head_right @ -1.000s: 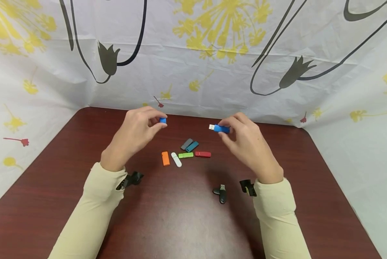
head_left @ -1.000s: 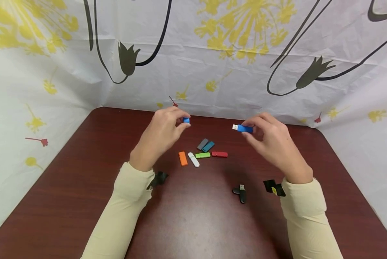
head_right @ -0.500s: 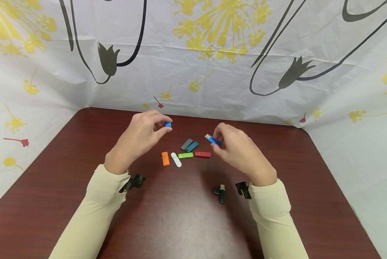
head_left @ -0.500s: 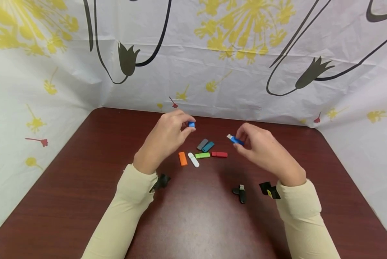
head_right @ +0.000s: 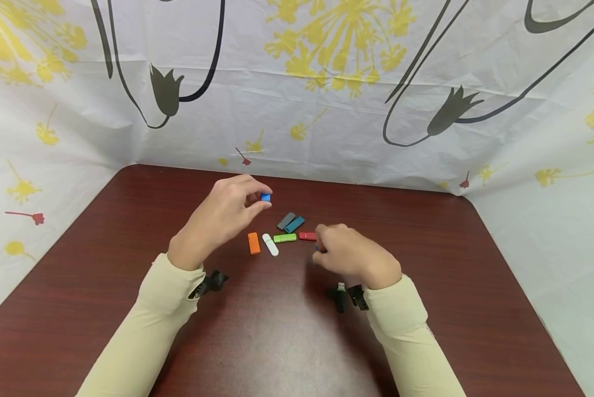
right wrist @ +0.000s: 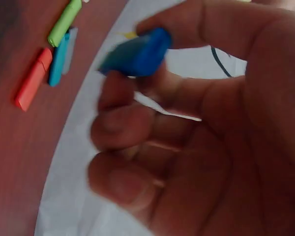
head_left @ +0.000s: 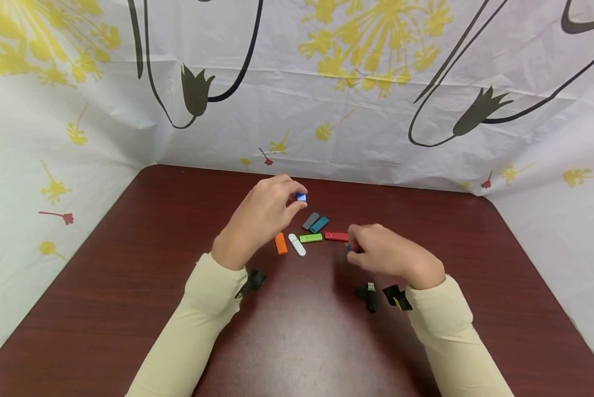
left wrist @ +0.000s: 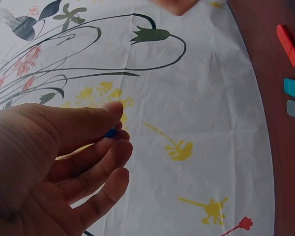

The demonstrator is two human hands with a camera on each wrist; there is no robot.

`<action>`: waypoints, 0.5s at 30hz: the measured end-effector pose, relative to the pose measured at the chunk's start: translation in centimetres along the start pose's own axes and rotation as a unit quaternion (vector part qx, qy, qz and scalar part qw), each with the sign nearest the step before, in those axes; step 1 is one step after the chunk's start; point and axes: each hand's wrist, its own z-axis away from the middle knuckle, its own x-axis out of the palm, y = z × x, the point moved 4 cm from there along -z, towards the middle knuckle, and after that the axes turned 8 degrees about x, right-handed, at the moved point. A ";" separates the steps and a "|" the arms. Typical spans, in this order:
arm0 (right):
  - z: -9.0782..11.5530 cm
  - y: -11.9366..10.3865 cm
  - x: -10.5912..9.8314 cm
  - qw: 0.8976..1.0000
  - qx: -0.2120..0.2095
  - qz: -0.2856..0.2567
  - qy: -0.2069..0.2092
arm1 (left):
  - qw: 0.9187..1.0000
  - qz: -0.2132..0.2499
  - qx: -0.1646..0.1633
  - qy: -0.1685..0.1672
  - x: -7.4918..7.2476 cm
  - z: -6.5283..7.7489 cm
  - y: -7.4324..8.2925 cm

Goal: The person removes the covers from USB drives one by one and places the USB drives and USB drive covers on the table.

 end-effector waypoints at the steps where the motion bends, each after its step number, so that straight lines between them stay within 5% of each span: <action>1: -0.1 -0.1 0.4 1.000 0.005 0.003 -0.017 | 1.000 -0.001 -0.001 -0.003 0.1 0.0 0.0; 9: -0.7 -0.6 3.1 0.994 0.032 0.026 -0.098 | 1.000 -0.002 -0.008 -0.018 0.3 0.0 0.0; 15: -1.2 -1.2 4.7 0.990 0.047 0.052 -0.120 | 1.000 -0.002 -0.006 -0.015 0.3 0.0 -0.1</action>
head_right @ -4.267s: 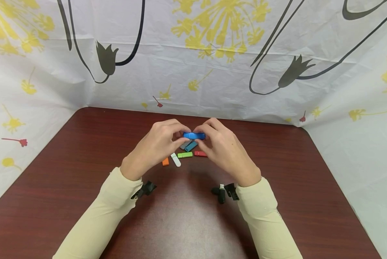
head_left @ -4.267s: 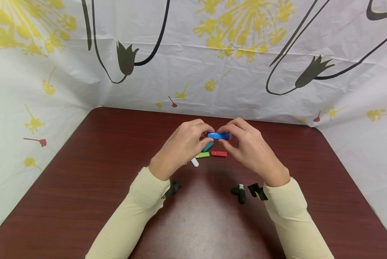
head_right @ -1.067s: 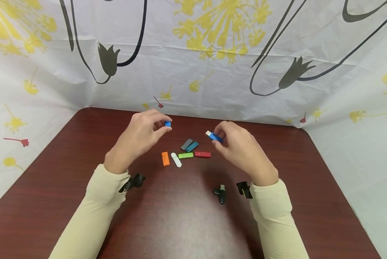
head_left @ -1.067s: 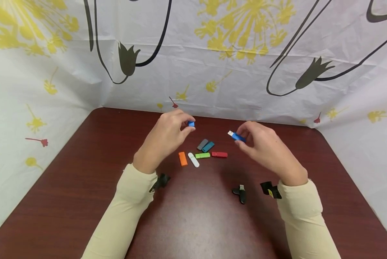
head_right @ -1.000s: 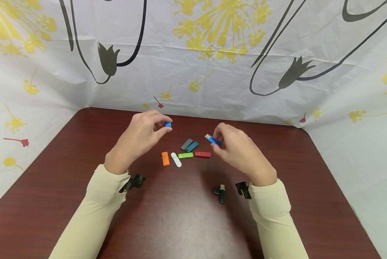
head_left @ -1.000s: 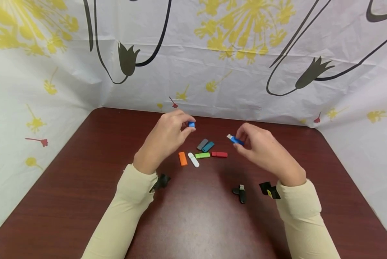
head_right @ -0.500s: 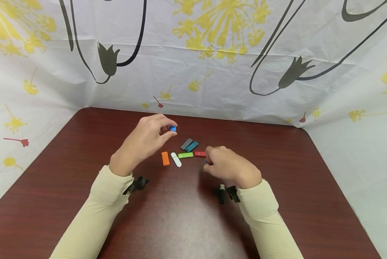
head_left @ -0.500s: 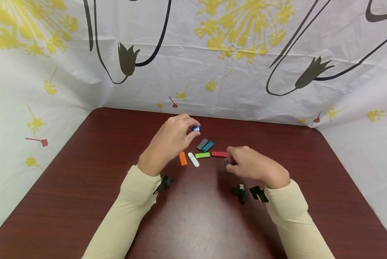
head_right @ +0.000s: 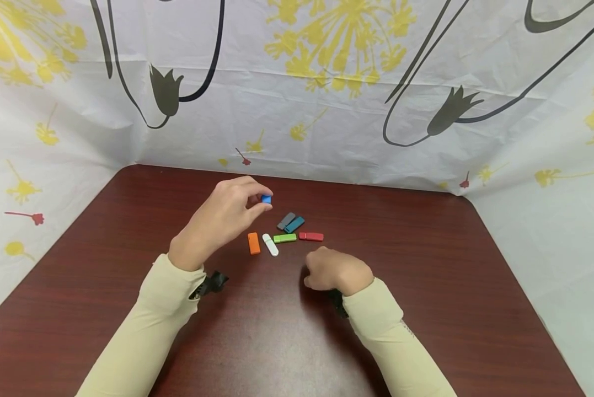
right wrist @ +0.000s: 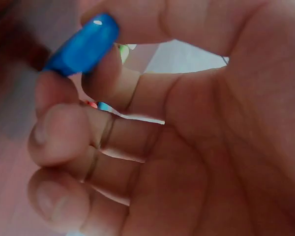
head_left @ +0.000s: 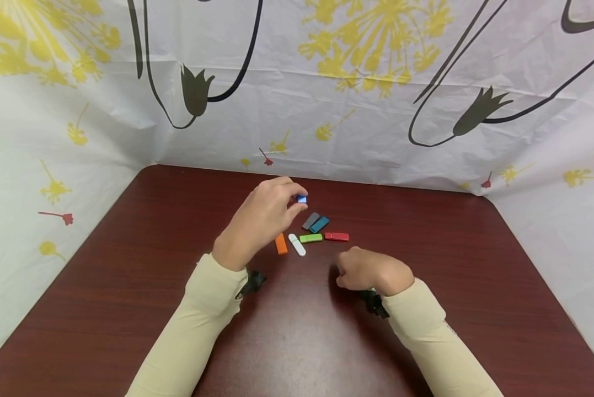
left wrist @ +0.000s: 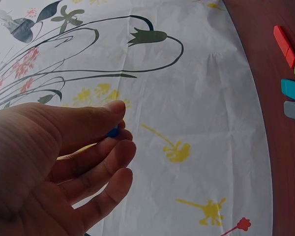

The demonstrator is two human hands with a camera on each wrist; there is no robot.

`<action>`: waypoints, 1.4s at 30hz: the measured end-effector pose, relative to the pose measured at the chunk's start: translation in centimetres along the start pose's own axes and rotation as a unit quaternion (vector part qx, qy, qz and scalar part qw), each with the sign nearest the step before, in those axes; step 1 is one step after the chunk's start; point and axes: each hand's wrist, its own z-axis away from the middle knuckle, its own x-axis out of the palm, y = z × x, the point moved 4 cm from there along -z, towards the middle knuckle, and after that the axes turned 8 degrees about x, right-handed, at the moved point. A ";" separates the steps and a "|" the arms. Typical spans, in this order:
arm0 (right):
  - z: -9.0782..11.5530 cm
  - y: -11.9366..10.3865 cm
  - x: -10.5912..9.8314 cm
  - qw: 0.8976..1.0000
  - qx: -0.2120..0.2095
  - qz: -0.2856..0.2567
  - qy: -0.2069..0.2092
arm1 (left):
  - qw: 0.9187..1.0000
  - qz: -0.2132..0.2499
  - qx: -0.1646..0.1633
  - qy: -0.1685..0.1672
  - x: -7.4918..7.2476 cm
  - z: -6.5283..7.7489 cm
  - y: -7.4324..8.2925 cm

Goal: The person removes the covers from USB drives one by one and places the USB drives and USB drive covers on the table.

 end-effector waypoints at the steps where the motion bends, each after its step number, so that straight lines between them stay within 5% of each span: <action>1: 0.0 -0.1 0.1 1.000 0.000 0.007 0.000 | 1.000 0.001 0.000 0.001 0.0 0.0 0.0; 23: -0.7 -0.9 1.4 0.999 0.036 0.021 -0.022 | 1.000 0.004 -0.007 -0.017 0.5 -0.1 -0.1; 42: 0.2 -0.5 0.6 0.998 0.027 -0.033 -0.040 | 1.000 0.001 -0.021 -0.022 0.6 0.0 -0.1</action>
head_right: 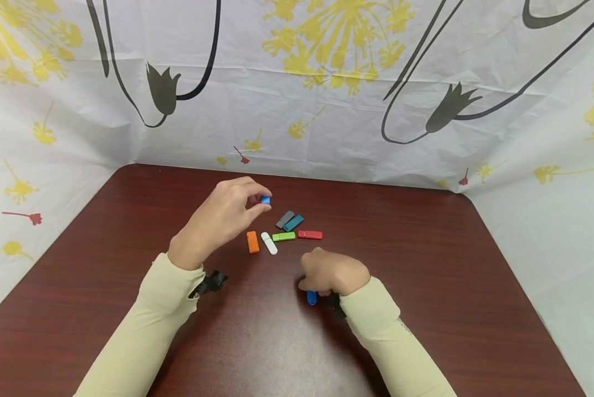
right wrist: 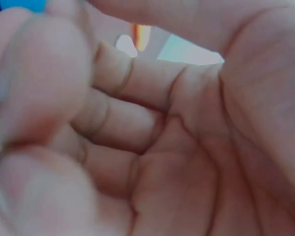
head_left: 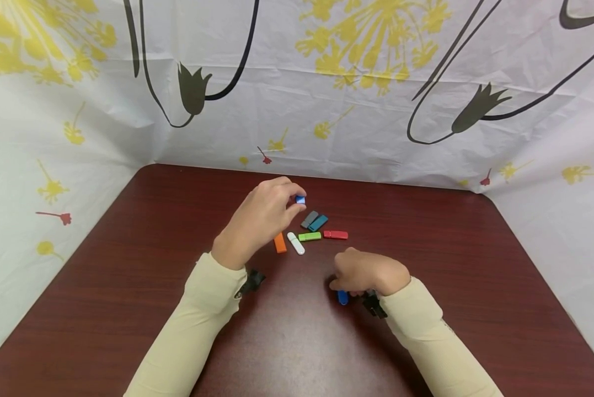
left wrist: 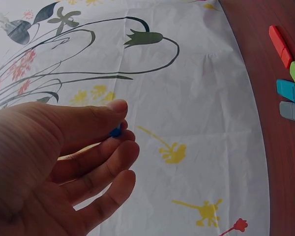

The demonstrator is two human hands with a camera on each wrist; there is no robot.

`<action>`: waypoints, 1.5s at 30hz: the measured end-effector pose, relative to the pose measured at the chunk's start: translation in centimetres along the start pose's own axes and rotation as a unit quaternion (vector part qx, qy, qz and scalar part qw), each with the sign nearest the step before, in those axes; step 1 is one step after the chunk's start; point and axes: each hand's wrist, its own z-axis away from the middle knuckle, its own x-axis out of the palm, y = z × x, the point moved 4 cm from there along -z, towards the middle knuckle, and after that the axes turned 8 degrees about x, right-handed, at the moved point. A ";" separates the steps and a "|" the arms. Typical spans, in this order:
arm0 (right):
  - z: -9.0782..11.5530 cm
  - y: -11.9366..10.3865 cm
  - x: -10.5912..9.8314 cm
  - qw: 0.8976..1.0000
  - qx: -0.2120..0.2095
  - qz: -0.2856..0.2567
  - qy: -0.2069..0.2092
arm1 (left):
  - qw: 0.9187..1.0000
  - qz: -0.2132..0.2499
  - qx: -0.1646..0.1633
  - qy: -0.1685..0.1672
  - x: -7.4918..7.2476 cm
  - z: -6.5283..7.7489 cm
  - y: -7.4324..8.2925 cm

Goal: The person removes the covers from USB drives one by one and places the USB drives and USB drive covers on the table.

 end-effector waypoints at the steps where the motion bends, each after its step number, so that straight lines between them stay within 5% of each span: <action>1: 0.2 0.2 -0.3 1.000 -0.007 -0.004 0.005 | 1.000 -0.003 -0.002 -0.004 0.1 0.0 0.1; 10: 1.1 2.4 -3.4 0.993 -0.060 -0.010 0.105 | 0.997 -0.021 -0.006 -0.077 1.9 0.0 1.0; 18: 1.9 3.6 -4.7 0.989 -0.055 -0.028 0.138 | 0.987 -0.014 0.028 -0.158 4.9 0.2 2.1; 24: 2.1 4.2 -5.1 0.987 -0.059 -0.026 0.150 | 0.974 0.011 0.036 -0.222 7.7 0.5 2.8; 31: 2.2 4.5 -5.3 0.987 -0.052 -0.027 0.147 | 0.948 0.006 0.033 -0.317 11.0 1.6 3.5; 45: 2.4 4.7 -5.5 0.989 -0.048 -0.034 0.136 | 0.947 0.010 0.072 -0.312 13.2 2.2 4.5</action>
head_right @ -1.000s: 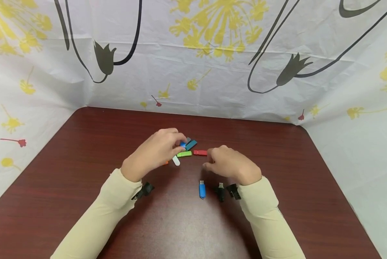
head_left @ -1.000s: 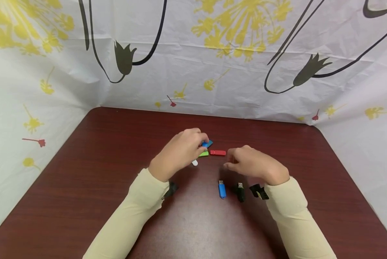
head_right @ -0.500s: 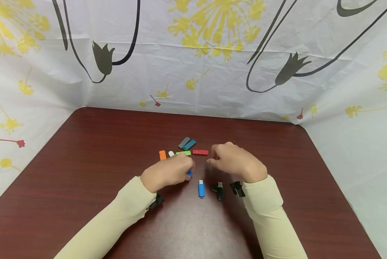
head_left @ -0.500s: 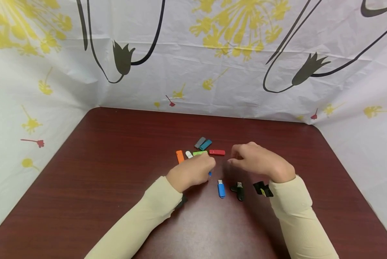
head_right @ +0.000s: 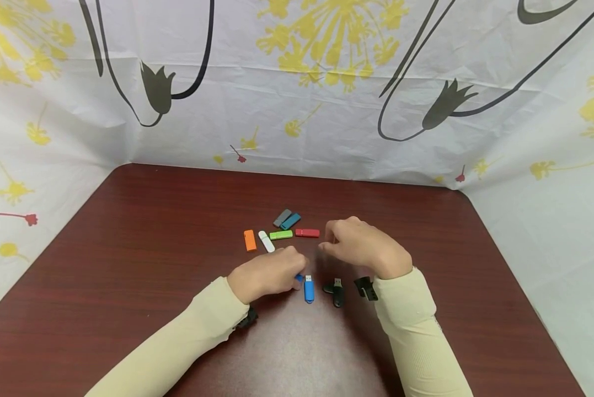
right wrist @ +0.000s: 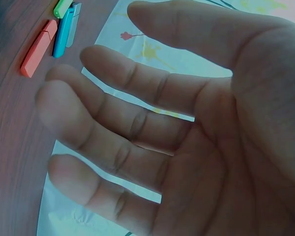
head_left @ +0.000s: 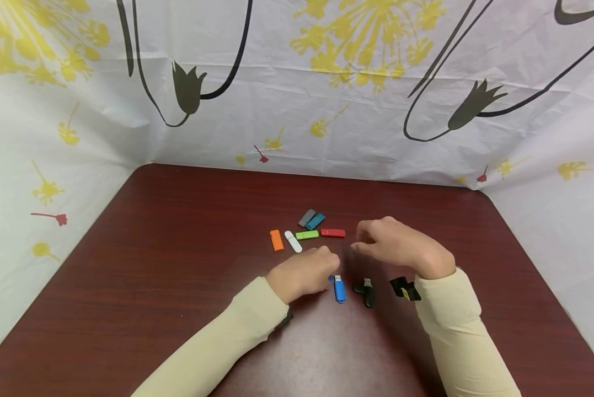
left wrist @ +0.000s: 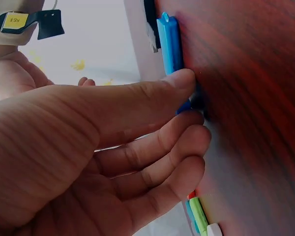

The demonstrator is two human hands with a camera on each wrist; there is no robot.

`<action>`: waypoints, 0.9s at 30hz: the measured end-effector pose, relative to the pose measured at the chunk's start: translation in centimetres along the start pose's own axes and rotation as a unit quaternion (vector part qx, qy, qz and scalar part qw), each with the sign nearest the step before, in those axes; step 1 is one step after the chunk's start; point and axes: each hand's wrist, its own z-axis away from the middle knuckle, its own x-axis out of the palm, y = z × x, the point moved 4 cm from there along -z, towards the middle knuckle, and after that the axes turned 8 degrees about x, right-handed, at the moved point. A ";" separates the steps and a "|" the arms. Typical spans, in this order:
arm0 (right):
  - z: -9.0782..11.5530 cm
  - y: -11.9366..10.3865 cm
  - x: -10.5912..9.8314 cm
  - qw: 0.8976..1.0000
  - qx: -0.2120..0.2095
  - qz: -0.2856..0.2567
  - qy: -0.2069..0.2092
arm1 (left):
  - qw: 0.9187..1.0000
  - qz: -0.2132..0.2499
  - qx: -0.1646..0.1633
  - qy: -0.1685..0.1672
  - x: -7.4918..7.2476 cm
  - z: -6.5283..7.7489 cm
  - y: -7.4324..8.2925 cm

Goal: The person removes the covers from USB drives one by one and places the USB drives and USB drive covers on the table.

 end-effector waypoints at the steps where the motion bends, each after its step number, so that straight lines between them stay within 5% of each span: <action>1: 0.0 0.0 0.0 1.000 0.000 0.000 0.000 | 1.000 -0.001 0.001 0.002 0.0 0.0 0.0; 27: 0.0 0.2 0.4 1.000 0.001 -0.001 -0.007 | 1.000 -0.010 -0.006 0.021 0.1 -0.2 0.6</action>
